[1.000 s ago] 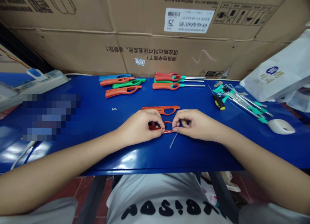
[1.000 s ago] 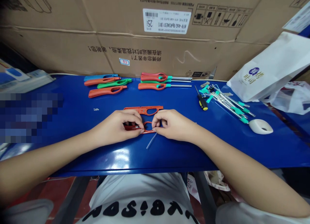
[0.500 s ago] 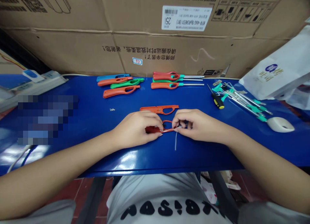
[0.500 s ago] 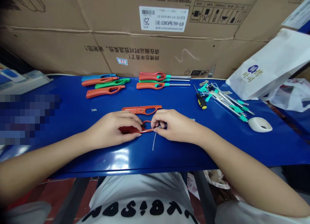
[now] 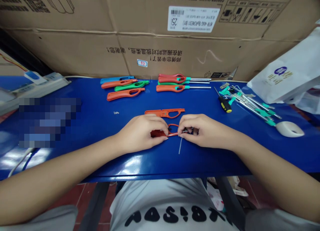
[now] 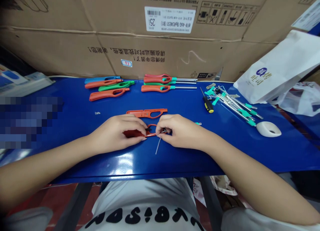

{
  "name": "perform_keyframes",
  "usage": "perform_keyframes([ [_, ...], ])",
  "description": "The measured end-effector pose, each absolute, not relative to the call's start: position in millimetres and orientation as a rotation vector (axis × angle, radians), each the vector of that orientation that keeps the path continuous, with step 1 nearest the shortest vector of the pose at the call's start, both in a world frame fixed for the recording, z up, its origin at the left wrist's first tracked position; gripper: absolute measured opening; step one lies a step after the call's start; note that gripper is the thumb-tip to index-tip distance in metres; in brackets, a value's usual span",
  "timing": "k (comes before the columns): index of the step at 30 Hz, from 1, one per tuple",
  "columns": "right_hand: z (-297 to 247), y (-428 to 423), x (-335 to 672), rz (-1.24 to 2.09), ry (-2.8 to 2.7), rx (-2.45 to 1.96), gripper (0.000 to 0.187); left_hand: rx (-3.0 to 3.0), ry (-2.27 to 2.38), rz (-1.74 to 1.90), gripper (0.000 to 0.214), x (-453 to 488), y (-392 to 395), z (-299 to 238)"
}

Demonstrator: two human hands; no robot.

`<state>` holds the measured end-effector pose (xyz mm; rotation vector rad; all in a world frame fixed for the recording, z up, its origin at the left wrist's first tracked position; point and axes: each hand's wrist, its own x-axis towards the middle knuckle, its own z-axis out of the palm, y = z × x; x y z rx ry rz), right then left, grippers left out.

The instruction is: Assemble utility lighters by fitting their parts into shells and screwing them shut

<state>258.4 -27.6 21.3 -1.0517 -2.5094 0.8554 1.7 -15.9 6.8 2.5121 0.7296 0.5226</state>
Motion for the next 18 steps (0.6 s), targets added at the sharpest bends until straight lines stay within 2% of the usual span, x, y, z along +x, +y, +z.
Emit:
perform_keyframes([
  [18, 20.4, -27.8, 256.1, 0.814, -2.495, -1.09, 0.014, 2.509, 0.804, 0.467, 0.011, 6.2, -21.4, 7.6],
])
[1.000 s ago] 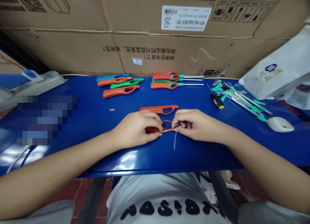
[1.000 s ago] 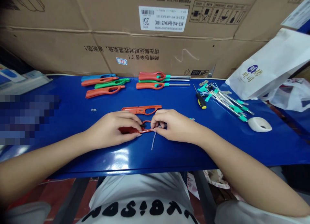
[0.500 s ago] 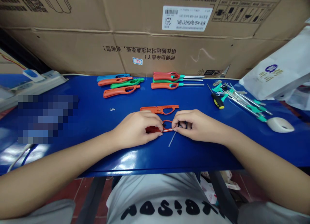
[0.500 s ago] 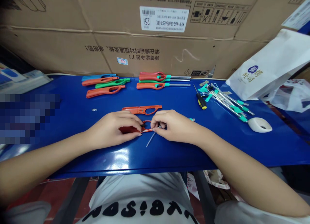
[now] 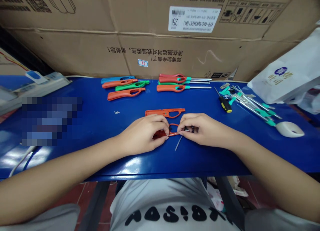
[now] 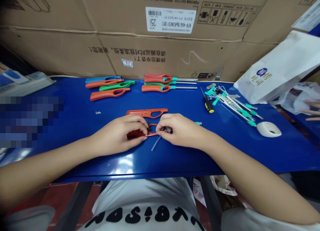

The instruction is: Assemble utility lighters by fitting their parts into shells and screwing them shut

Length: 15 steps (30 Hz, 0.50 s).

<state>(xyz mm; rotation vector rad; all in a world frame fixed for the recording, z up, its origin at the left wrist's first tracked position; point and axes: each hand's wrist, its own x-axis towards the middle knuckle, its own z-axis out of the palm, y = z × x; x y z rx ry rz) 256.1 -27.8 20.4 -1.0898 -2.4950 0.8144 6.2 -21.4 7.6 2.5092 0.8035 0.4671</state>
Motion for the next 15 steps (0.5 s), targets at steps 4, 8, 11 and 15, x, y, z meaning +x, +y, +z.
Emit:
perform_keyframes([
  [4, 19.6, -26.6, 257.3, 0.766, -2.488, -1.078, 0.008, 2.515, 0.764, 0.503, 0.01, 5.2, -20.4, 6.6],
  [8, 18.7, -25.5, 259.4, 0.761, -2.475, -1.071, 0.005, 2.508, 0.784, 0.545, 0.011, 4.0, -19.3, 5.3],
  [11, 18.8, -25.4, 260.1, 0.771, -2.484, -1.067, 0.007, 2.53, 0.788, 0.561, 0.012, 3.4, -19.3, 4.7],
  [15, 19.4, -25.9, 259.4, 0.776, -2.47, -1.095, 0.011, 2.555, 0.763, 0.567, 0.016, 2.9, -19.2, 3.7],
])
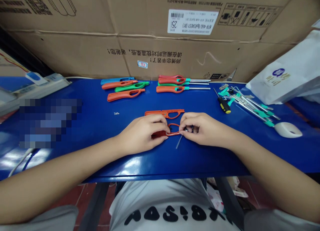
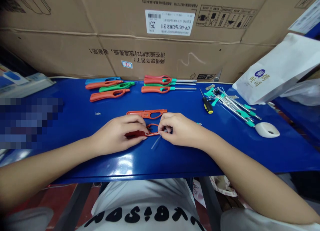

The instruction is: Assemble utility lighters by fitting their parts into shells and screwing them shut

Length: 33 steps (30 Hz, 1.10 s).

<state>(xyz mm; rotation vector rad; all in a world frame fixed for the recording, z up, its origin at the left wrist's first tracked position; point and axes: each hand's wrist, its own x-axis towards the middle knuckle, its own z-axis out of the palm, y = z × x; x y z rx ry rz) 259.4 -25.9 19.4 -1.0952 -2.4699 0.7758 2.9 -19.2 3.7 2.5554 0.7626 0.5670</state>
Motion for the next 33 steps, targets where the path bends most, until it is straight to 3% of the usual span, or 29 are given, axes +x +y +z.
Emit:
perform_keyframes([
  [33, 20.5, -25.4, 258.7, 0.701, -2.466, -1.08, 0.013, 2.718, 0.703, 0.618, 0.016, -1.4, -16.4, 5.9],
])
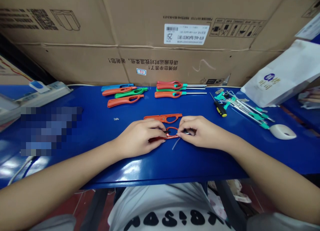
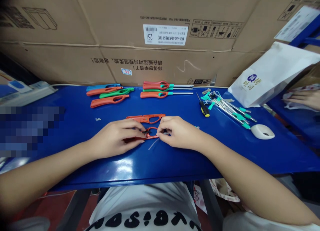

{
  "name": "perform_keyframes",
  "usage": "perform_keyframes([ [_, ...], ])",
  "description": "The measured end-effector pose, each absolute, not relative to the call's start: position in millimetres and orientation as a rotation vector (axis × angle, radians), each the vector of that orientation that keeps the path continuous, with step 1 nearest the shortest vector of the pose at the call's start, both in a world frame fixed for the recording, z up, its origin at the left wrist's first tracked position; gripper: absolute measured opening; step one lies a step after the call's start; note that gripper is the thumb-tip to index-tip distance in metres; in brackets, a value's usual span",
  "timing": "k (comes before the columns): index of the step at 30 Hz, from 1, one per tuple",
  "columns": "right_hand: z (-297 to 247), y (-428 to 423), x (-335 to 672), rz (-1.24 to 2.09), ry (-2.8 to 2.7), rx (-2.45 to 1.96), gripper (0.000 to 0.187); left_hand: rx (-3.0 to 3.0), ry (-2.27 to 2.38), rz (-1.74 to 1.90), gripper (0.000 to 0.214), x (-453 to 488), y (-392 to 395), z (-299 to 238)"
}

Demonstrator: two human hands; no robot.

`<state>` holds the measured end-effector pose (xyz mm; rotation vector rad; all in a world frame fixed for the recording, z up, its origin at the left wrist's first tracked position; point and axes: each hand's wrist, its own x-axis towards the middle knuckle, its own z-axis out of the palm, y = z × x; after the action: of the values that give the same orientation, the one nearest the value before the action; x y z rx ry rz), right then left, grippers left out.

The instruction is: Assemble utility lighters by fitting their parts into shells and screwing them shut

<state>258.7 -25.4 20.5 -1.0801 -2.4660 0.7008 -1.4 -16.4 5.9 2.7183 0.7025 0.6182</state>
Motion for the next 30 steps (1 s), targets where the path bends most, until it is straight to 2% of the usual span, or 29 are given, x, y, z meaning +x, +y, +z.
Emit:
perform_keyframes([
  [17, 17, -16, 268, 0.506, -2.447, -1.092, 0.015, 2.906, 0.664, 0.585, 0.022, -4, -13, 7],
  [21, 25, 4, 295, 0.113, -2.159, -1.531, 0.018, 2.876, 0.68, 0.556, 0.022, -4, -13, 7],
  [24, 30, 19, 328, -0.138, -1.99, -2.009, 0.03, 2.872, 0.67, 0.531, 0.023, -5, -13, 7],
  [26, 31, 26, 350, -0.146, -1.891, -2.314, 0.039, 2.885, 0.66, 0.52, 0.024, -6, -13, 8],
  [30, 29, 39, 381, -0.103, -1.786, -2.536, 0.038, 2.904, 0.666, 0.528, 0.024, -6, -14, 9],
])
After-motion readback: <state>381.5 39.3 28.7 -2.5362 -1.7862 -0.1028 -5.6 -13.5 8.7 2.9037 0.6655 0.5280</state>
